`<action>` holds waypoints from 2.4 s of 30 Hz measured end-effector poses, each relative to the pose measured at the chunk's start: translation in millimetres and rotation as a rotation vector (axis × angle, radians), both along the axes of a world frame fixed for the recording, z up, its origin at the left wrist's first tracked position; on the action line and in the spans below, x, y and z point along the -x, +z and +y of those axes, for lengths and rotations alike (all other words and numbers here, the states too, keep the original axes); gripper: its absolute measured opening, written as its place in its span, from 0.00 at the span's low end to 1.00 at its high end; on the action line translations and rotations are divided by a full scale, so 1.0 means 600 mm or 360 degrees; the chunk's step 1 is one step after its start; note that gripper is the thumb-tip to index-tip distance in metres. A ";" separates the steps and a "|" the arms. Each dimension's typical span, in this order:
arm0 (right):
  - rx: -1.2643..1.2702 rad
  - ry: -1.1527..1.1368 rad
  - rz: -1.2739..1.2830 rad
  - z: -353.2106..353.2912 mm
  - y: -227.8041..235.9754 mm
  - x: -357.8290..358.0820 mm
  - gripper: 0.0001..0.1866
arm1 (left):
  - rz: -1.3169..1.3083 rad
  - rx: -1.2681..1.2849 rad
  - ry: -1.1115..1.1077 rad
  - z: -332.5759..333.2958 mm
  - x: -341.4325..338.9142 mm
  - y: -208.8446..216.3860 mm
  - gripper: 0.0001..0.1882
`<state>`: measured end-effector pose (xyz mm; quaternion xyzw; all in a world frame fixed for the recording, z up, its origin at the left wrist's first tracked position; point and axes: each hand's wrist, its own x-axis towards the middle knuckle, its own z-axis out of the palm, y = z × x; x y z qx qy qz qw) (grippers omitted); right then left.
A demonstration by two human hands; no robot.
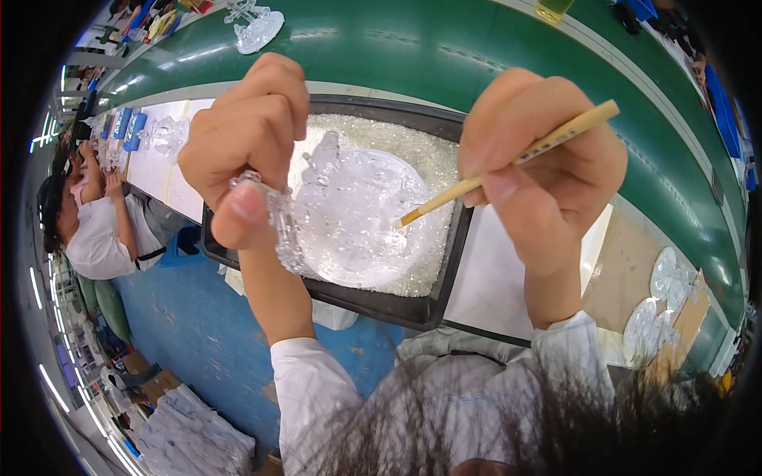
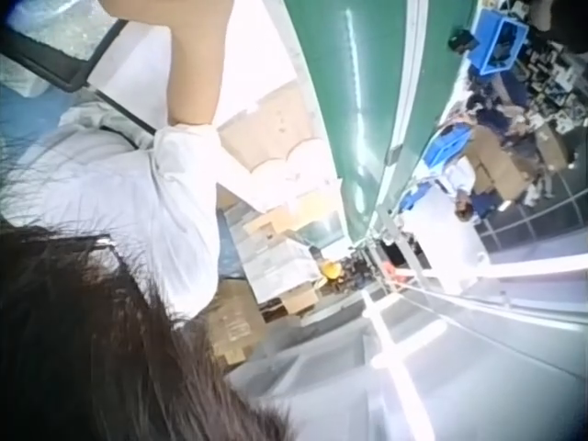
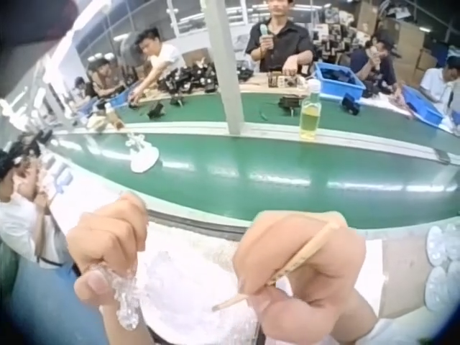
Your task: Applying adhesive to a decorative light component with a brush and dipping it into a tray of clear beads.
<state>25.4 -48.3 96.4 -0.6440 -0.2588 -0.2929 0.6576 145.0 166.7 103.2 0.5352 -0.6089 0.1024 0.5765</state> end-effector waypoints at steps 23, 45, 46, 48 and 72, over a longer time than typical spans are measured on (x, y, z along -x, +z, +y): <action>-0.0182 0.0159 -0.0061 -0.019 -0.001 -0.002 0.09 | 0.0204 0.0054 -0.0025 0.019 -0.010 0.002 0.21; -0.0508 0.0248 0.0519 -0.025 -0.007 -0.018 0.06 | 0.0253 0.0238 -0.0025 0.020 -0.005 0.005 0.23; -0.0509 0.0242 0.0511 -0.021 -0.014 -0.022 0.06 | 0.0247 0.0238 -0.0033 0.017 -0.005 0.005 0.23; -0.0277 0.0129 0.0455 -0.007 -0.035 -0.034 0.08 | 0.0249 0.0255 -0.0063 0.015 -0.004 0.007 0.23; 0.0619 0.0556 0.1125 0.017 -0.012 -0.032 0.21 | 0.0264 0.0596 -0.0189 0.015 0.027 0.017 0.21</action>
